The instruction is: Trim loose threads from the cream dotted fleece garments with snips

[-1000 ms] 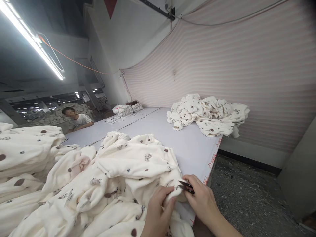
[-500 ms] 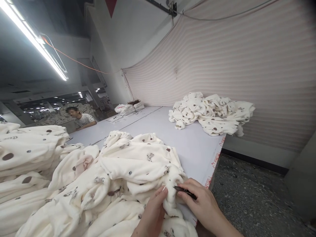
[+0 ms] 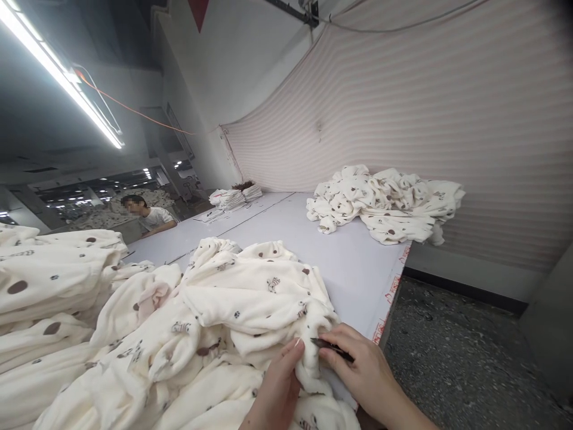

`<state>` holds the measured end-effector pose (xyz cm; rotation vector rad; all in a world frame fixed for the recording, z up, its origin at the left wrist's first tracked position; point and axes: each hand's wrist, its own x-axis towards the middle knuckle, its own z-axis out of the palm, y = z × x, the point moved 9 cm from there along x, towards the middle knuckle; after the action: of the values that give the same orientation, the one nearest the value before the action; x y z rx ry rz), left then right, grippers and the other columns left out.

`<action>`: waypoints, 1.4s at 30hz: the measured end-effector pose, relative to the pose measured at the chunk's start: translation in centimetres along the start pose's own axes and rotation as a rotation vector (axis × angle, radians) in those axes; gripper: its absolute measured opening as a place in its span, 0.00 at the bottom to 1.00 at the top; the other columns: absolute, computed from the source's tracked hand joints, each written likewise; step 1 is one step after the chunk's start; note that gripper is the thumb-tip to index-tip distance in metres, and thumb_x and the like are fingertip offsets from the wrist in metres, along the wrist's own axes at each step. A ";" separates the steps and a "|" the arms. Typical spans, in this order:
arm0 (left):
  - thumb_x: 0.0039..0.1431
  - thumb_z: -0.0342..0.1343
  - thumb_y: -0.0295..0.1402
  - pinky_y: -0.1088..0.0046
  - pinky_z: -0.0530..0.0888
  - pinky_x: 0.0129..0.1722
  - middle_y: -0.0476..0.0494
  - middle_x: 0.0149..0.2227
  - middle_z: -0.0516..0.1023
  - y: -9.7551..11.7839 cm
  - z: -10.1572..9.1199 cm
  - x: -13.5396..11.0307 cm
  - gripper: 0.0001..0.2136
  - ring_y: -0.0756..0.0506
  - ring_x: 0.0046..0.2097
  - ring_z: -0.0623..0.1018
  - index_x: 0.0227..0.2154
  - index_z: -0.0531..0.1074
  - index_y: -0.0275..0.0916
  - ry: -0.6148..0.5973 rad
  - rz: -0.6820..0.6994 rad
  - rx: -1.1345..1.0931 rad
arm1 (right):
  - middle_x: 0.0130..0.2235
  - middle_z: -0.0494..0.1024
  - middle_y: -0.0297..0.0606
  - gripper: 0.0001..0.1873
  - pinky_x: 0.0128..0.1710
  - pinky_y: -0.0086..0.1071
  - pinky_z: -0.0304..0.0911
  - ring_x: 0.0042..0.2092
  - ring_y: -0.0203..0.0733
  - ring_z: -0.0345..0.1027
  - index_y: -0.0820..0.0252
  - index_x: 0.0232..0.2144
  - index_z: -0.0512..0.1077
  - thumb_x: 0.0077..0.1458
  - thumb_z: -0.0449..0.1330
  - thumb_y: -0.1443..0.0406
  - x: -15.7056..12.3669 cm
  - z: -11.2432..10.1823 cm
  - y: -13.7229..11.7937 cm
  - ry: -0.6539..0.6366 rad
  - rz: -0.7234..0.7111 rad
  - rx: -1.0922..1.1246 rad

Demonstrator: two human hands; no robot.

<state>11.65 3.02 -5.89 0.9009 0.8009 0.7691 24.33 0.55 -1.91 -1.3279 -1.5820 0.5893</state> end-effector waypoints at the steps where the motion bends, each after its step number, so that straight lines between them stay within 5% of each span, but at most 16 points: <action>1: 0.52 0.58 0.39 0.66 0.70 0.42 0.40 0.37 0.79 0.4 -0.7 -0.1 0.14 0.40 0.41 0.76 0.40 0.76 0.37 0.037 0.031 0.111 | 0.39 0.76 0.37 0.13 0.36 0.29 0.66 0.39 0.41 0.72 0.52 0.40 0.75 0.58 0.53 0.59 0.0 -0.2 0.3 0.022 -0.003 0.021; 4: 0.45 0.60 0.34 0.67 0.69 0.42 0.44 0.33 0.79 3.5 -3.5 -1.0 0.09 0.40 0.39 0.75 0.32 0.77 0.39 0.289 0.251 0.564 | 0.39 0.75 0.39 0.14 0.38 0.30 0.66 0.41 0.43 0.70 0.55 0.40 0.73 0.59 0.52 0.57 0.2 -1.4 2.0 0.131 0.051 0.077; 6: 0.47 0.58 0.34 0.67 0.70 0.41 0.45 0.34 0.79 5.1 -4.9 -1.8 0.09 0.40 0.40 0.75 0.33 0.76 0.40 0.437 0.353 0.663 | 0.39 0.75 0.40 0.14 0.40 0.31 0.65 0.42 0.44 0.70 0.56 0.40 0.72 0.58 0.53 0.56 0.4 -1.7 3.1 0.180 0.106 0.105; 9: 0.52 0.54 0.38 0.63 0.71 0.43 0.43 0.40 0.79 3.9 -6.3 -1.8 0.16 0.38 0.45 0.75 0.43 0.74 0.40 0.450 0.259 0.376 | 0.39 0.75 0.39 0.12 0.42 0.31 0.65 0.43 0.43 0.69 0.56 0.40 0.73 0.57 0.55 0.58 0.7 -0.4 3.1 0.120 0.092 0.203; 14: 0.54 0.54 0.43 0.58 0.64 0.57 0.41 0.50 0.76 0.9 -5.8 -1.0 0.21 0.38 0.58 0.68 0.51 0.69 0.43 0.216 0.072 -0.193 | 0.39 0.76 0.38 0.11 0.43 0.30 0.63 0.43 0.42 0.69 0.56 0.38 0.73 0.57 0.56 0.59 1.0 2.5 2.6 0.048 0.092 0.408; 18: 0.55 0.53 0.46 0.58 0.64 0.58 0.40 0.52 0.74 1.6 -5.7 -0.9 0.23 0.38 0.58 0.67 0.51 0.69 0.42 0.213 0.074 -0.264 | 0.34 0.77 0.36 0.16 0.25 0.25 0.59 0.26 0.33 0.66 0.59 0.37 0.69 0.58 0.52 0.53 0.7 5.7 4.8 0.000 0.328 0.702; 21: 0.53 0.59 0.41 0.58 0.69 0.54 0.37 0.50 0.76 1.8 -6.2 -0.8 0.23 0.36 0.55 0.71 0.51 0.69 0.37 0.394 0.077 -0.164 | 0.32 0.78 0.35 0.18 0.17 0.24 0.51 0.18 0.29 0.57 0.59 0.37 0.68 0.59 0.50 0.51 -0.1 8.2 4.7 -0.136 0.384 0.776; 23: 0.50 0.63 0.36 0.60 0.72 0.50 0.36 0.46 0.78 1.8 -6.6 -0.8 0.24 0.36 0.52 0.74 0.50 0.69 0.35 0.502 0.090 -0.115 | 0.34 0.78 0.36 0.15 0.25 0.25 0.61 0.27 0.34 0.67 0.58 0.38 0.70 0.58 0.52 0.54 -0.3 7.6 4.0 -0.109 0.292 0.644; 26: 0.51 0.62 0.35 0.62 0.74 0.48 0.37 0.46 0.78 1.4 -6.3 -0.6 0.23 0.38 0.51 0.75 0.50 0.68 0.36 0.492 0.107 -0.148 | 0.40 0.76 0.39 0.12 0.39 0.31 0.65 0.42 0.43 0.70 0.55 0.43 0.71 0.57 0.55 0.60 -0.3 5.5 2.5 -0.016 0.096 0.269; 30: 0.53 0.61 0.36 0.65 0.74 0.47 0.39 0.45 0.79 0.9 -5.6 -0.7 0.21 0.39 0.50 0.76 0.50 0.68 0.38 0.410 0.093 -0.189 | 0.40 0.76 0.38 0.13 0.37 0.31 0.66 0.39 0.43 0.71 0.54 0.45 0.71 0.57 0.54 0.65 0.0 4.9 0.6 -0.033 -0.082 -0.026; 42: 0.52 0.61 0.35 0.65 0.74 0.48 0.39 0.43 0.80 0.8 -5.6 -0.9 0.23 0.39 0.50 0.76 0.52 0.66 0.39 0.408 0.109 -0.190 | 0.38 0.77 0.38 0.13 0.34 0.32 0.66 0.37 0.43 0.72 0.54 0.45 0.70 0.58 0.54 0.65 -0.3 4.9 0.3 -0.005 -0.208 -0.185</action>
<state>6.35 4.63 -7.14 0.6275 1.0206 1.1263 20.16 1.41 -4.39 -1.2746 -1.7872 0.3246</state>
